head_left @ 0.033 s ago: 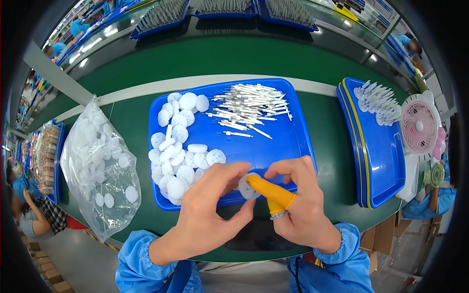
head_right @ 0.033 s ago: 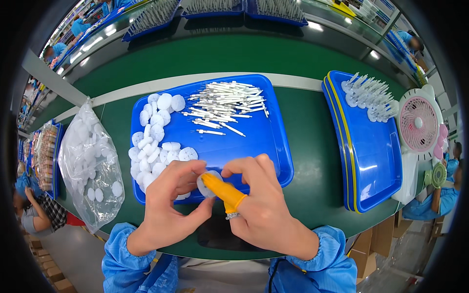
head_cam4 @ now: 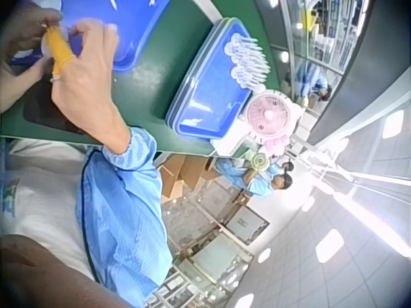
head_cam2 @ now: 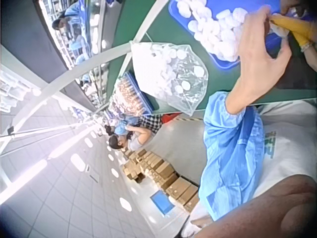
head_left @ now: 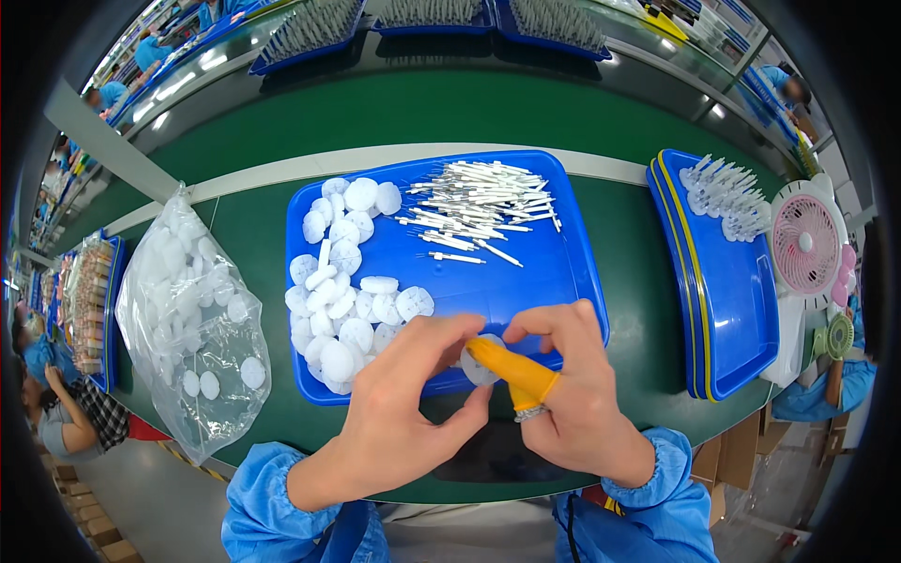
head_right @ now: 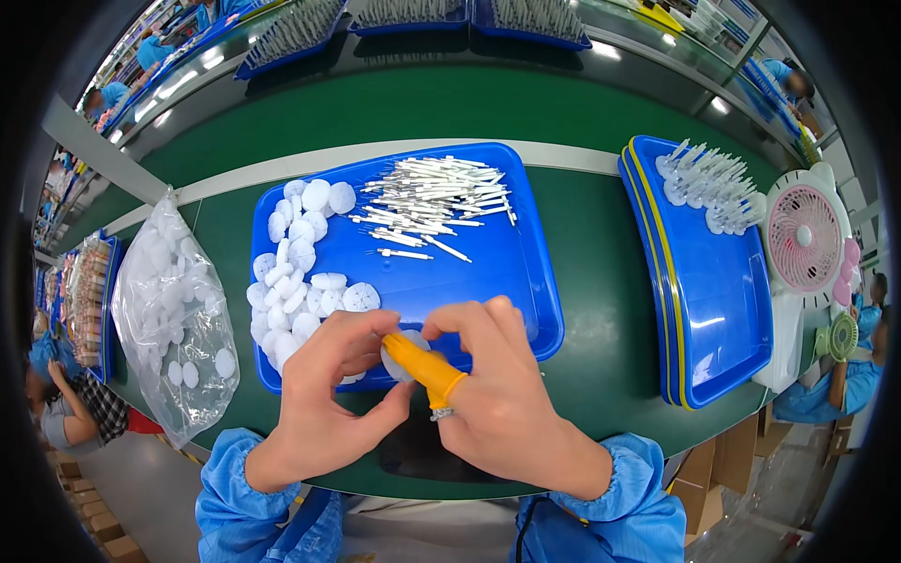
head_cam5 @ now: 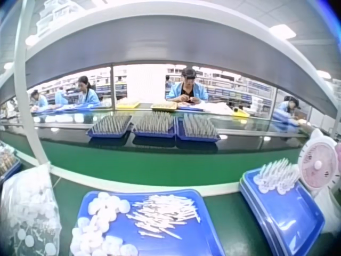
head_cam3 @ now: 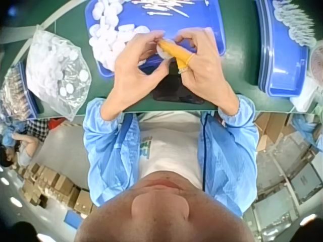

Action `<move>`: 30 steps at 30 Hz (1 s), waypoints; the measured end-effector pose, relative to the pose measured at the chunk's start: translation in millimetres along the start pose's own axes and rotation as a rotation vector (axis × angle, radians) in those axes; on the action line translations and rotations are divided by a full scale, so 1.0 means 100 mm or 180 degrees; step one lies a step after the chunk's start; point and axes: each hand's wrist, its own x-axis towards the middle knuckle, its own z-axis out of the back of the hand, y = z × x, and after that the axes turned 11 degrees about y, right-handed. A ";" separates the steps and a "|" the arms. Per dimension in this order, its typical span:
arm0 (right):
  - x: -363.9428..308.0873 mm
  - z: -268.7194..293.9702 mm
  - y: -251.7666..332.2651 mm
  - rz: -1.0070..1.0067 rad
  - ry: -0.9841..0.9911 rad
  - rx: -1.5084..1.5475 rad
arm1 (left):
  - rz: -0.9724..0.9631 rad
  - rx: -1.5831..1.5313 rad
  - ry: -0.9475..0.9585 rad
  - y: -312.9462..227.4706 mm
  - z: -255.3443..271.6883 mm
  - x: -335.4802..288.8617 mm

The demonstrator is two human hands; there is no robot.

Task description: The person inserts small white cylindrical rods into white circular plastic caps at a factory assembly station. They repeatedly pick a rod, align it with a cap, and press it in, then place the assembled unit into a blue tray. The process is continuous and repetitive throughout the clip.

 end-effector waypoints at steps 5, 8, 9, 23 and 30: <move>-0.01 0.01 -0.01 0.0141 -0.0073 -0.0007 | 0.0038 0.0032 0.0066 0.00 0.01 0.00; -0.03 -0.01 -0.05 -0.0092 -0.0031 -0.0068 | 0.0118 0.0104 0.0206 -0.01 0.03 -0.01; -0.02 -0.02 -0.05 -0.0115 -0.0038 -0.0059 | 0.0100 0.0100 0.0196 0.01 0.03 -0.01; -0.02 0.01 0.02 -0.0018 -0.0105 0.0137 | 0.0109 -0.0178 -0.0030 0.00 0.00 0.02; -0.05 -0.03 0.02 0.0096 -0.0034 0.0159 | 0.0192 -0.0190 -0.0028 0.00 0.01 0.02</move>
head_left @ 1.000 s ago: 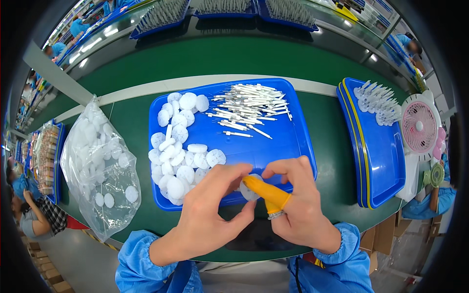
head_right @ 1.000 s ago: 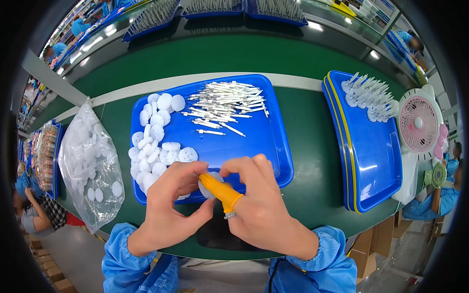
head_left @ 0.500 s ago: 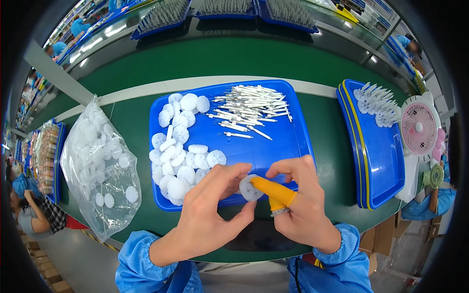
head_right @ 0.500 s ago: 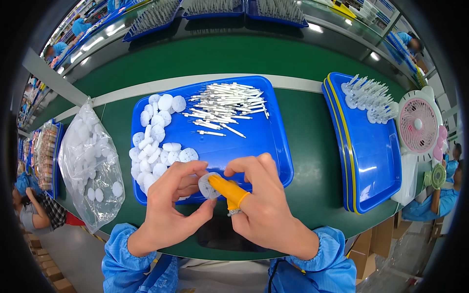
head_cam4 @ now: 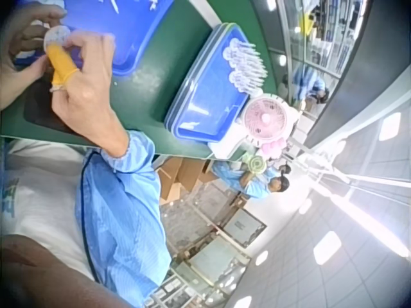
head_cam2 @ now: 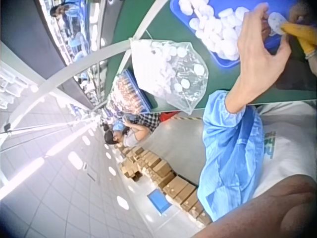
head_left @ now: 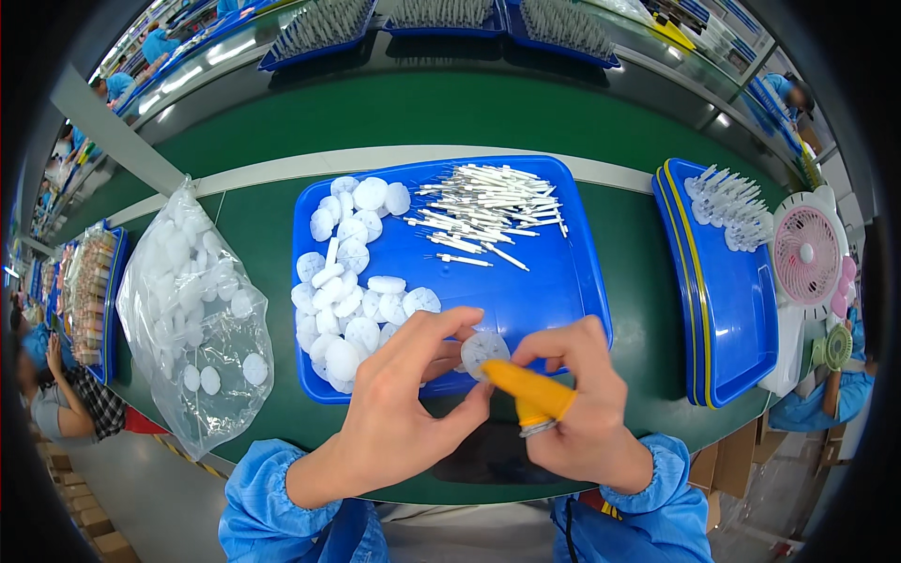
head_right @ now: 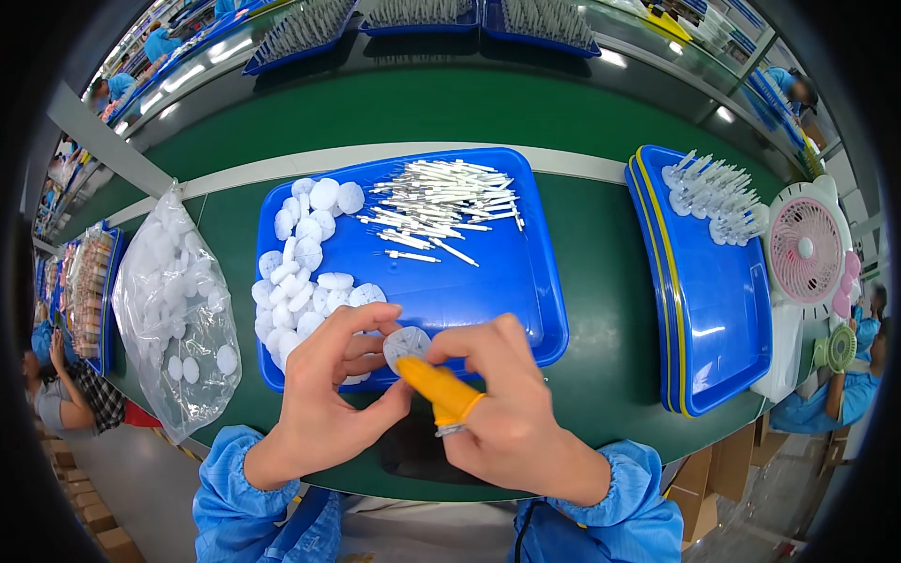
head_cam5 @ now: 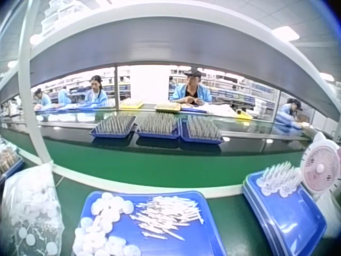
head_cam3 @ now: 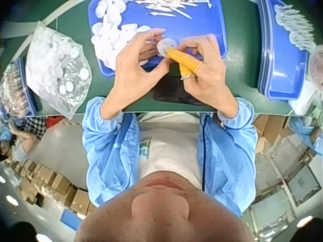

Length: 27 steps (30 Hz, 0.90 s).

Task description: The person inserts small white cylindrical rods into white circular plastic caps at a factory assembly station. They repeatedly pick a rod, align it with a cap, and press it in, then place the assembled unit into a blue tray. The process is continuous and repetitive throughout the clip.

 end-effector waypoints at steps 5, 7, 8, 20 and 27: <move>0.00 0.00 0.02 -0.0213 0.0016 0.0041 | 0.0008 0.0013 0.0017 0.00 -0.02 0.00; 0.01 -0.03 0.00 -0.0105 0.0109 -0.0061 | 0.0008 0.0113 0.0049 0.01 -0.02 -0.03; 0.01 -0.03 0.00 -0.0054 0.0152 -0.0113 | 0.0084 0.0024 0.0104 0.01 -0.01 -0.04; -0.12 0.43 -0.11 -0.0995 0.0040 0.1367 | -0.0114 0.0106 0.0091 0.02 0.10 0.03; -0.66 1.43 -0.77 -0.1868 -0.1604 0.0084 | 0.0366 0.2690 -0.0298 0.14 0.18 0.09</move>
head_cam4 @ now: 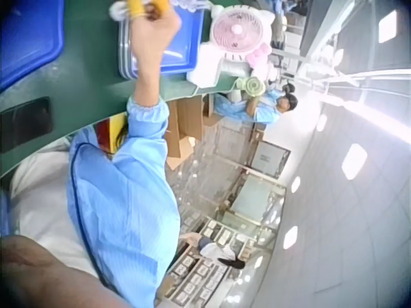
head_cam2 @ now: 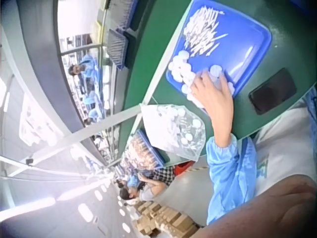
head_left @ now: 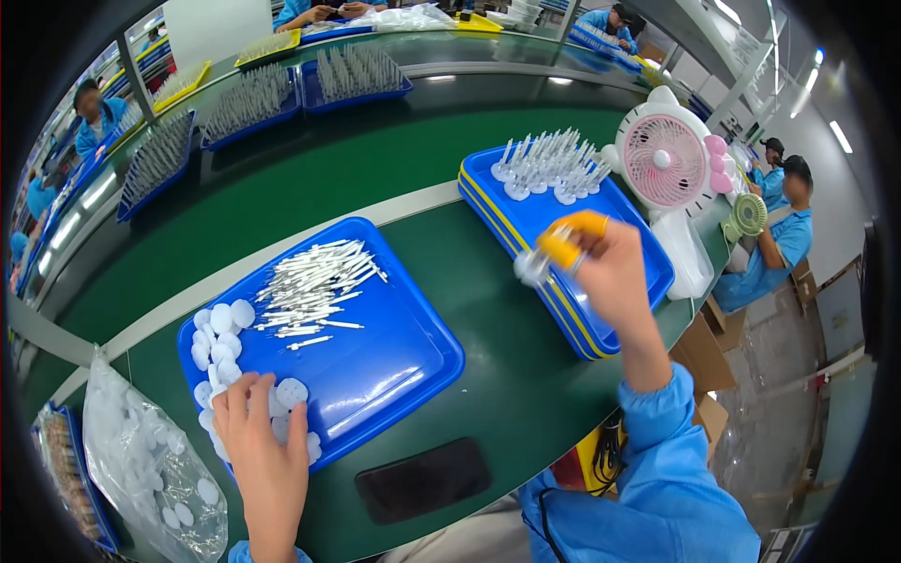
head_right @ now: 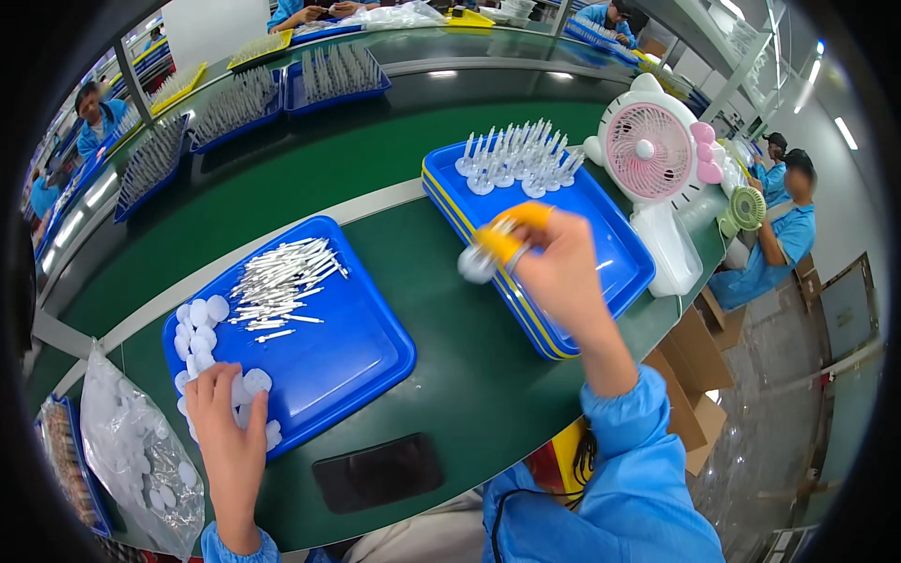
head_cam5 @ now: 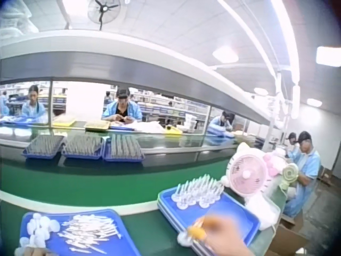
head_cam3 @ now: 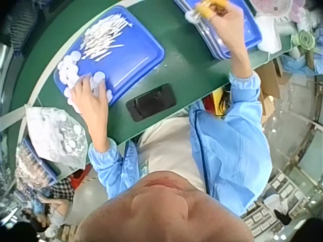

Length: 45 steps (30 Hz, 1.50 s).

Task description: The person inserts small white cylindrical rods into white circular plastic caps at a factory assembly station. They repeatedly pick a rod, align it with a cap, and press it in, then place the assembled unit into a blue tray. The process is continuous and repetitive throughout the clip.

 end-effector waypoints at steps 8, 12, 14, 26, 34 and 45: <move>0.63 0.42 -0.49 -0.0434 -0.0618 -0.1770 | -0.0149 0.0058 -0.0069 0.03 -0.04 0.04; 0.89 0.37 -0.73 -0.0344 -0.0858 -0.2071 | -0.0258 0.0084 -0.0073 0.04 -0.06 0.05; 0.97 0.32 -0.78 -0.0265 -0.1009 -0.2138 | -0.0287 0.0096 -0.0054 0.05 -0.07 0.06; 0.09 -1.37 0.37 0.1665 0.1343 -0.1821 | -0.0316 0.0045 0.0188 0.12 -0.02 0.14; 0.20 -2.34 0.59 0.1887 0.1483 -0.2071 | -0.0267 -0.0419 -0.0029 0.14 -0.03 0.10; -0.20 -1.51 0.44 0.1365 0.2059 -0.1450 | -0.0130 -0.1166 -0.0287 0.14 -0.03 0.07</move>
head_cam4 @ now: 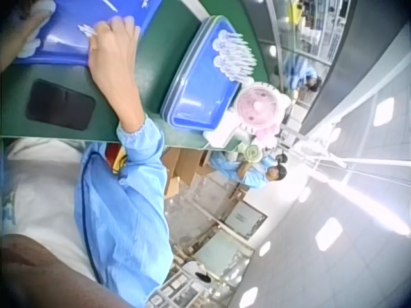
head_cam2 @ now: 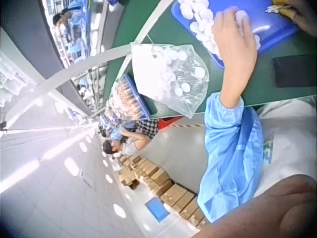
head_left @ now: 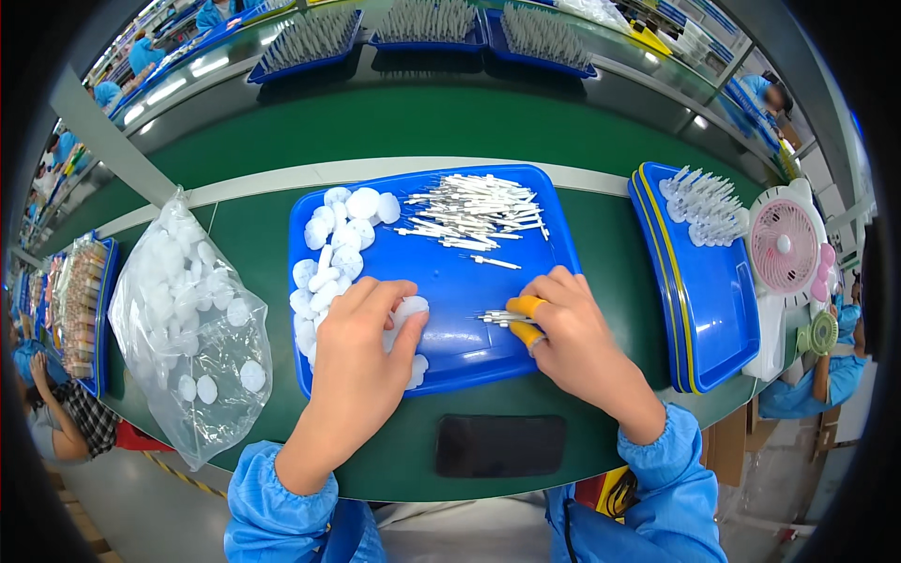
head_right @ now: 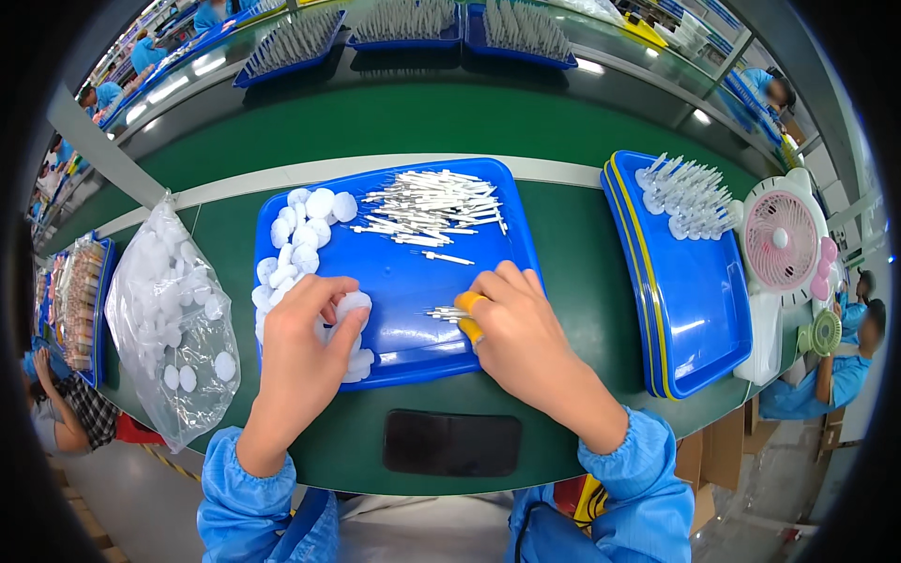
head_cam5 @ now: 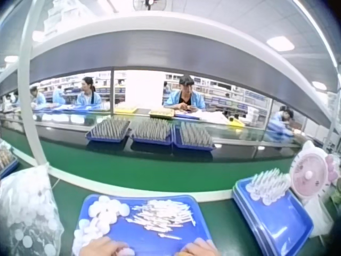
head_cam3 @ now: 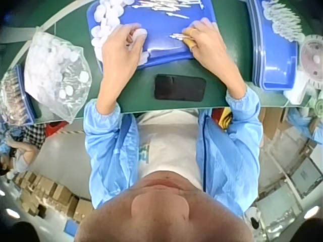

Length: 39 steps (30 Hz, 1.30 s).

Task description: The person inserts small white cylindrical rods into white circular plastic caps at a factory assembly station. They repeatedly pick a rod, align it with a cap, and press it in, then place the assembled unit into a blue tray. The process is continuous and repetitive throughout the clip.

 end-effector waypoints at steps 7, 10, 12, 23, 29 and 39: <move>-0.11 0.02 0.04 -0.0044 -0.0022 0.0073 | 0.0146 -0.0267 -0.0037 -0.12 0.06 0.00; -0.08 -0.05 -0.05 -0.0114 0.0008 0.0063 | 0.0570 -0.0822 0.0345 -0.16 0.12 0.00; -0.07 -0.04 -0.04 -0.0066 -0.0023 0.0173 | 0.0694 -0.1341 0.0426 -0.17 0.12 0.00; -0.11 0.00 0.43 0.0581 -0.0696 0.1181 | 0.0732 -0.2804 0.0864 -0.23 0.01 -0.07; -0.13 -0.05 0.42 0.0715 -0.0707 0.0968 | 0.0961 -0.2552 0.1098 -0.21 0.02 -0.07; -0.11 -0.07 0.43 0.0537 -0.0713 0.1372 | 0.0129 -0.1579 0.0513 -0.20 -0.06 -0.09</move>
